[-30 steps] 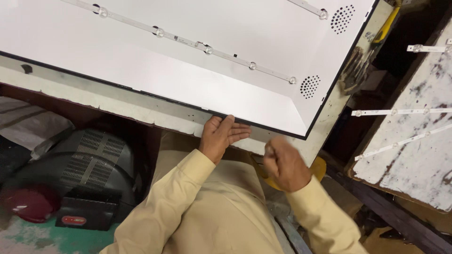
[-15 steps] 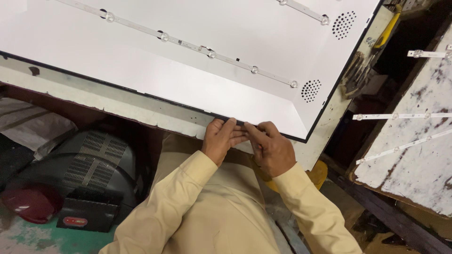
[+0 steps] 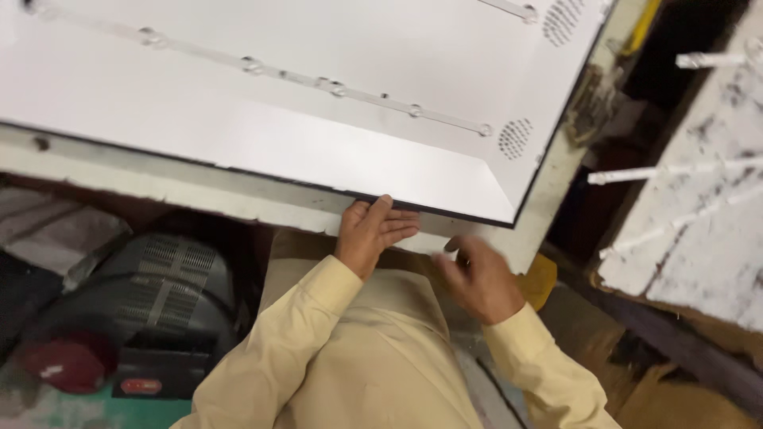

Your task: The person works on a large white LED TV backlight panel resting on a stand, pressing and seating an LED light strip along the panel's inner edge by hand. They work their way along the edge, pressing the strip into place section by section, then lift and reposition the panel at the end.

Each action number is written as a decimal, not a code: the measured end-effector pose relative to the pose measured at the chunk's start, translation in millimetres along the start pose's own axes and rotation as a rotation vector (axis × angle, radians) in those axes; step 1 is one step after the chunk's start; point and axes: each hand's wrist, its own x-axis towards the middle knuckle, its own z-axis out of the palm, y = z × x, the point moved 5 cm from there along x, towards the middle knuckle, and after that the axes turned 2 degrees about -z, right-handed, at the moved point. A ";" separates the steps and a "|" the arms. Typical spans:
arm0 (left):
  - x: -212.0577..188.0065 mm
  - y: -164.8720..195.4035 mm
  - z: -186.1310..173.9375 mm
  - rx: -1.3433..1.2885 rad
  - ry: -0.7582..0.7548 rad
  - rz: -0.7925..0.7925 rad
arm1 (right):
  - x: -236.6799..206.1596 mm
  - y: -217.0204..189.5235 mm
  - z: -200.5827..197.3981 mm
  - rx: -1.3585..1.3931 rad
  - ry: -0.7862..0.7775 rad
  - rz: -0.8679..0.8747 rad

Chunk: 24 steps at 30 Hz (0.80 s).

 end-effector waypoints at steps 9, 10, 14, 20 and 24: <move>6.2 -18.5 30.9 0.161 -0.003 -0.086 | -44.2 30.3 8.3 0.239 0.149 -0.343; 7.0 -19.3 32.2 0.143 -0.014 -0.088 | -42.9 34.1 4.8 0.267 0.208 -0.297; 11.1 -25.5 27.5 0.082 -0.025 -0.103 | -33.3 46.1 -13.7 0.267 0.363 -0.146; 12.2 -39.5 30.7 0.117 -0.116 -0.115 | -9.0 42.6 -63.7 0.055 0.488 -0.307; 12.5 -53.8 42.2 0.112 -0.136 -0.163 | -6.2 37.6 -92.2 -0.120 0.527 -0.351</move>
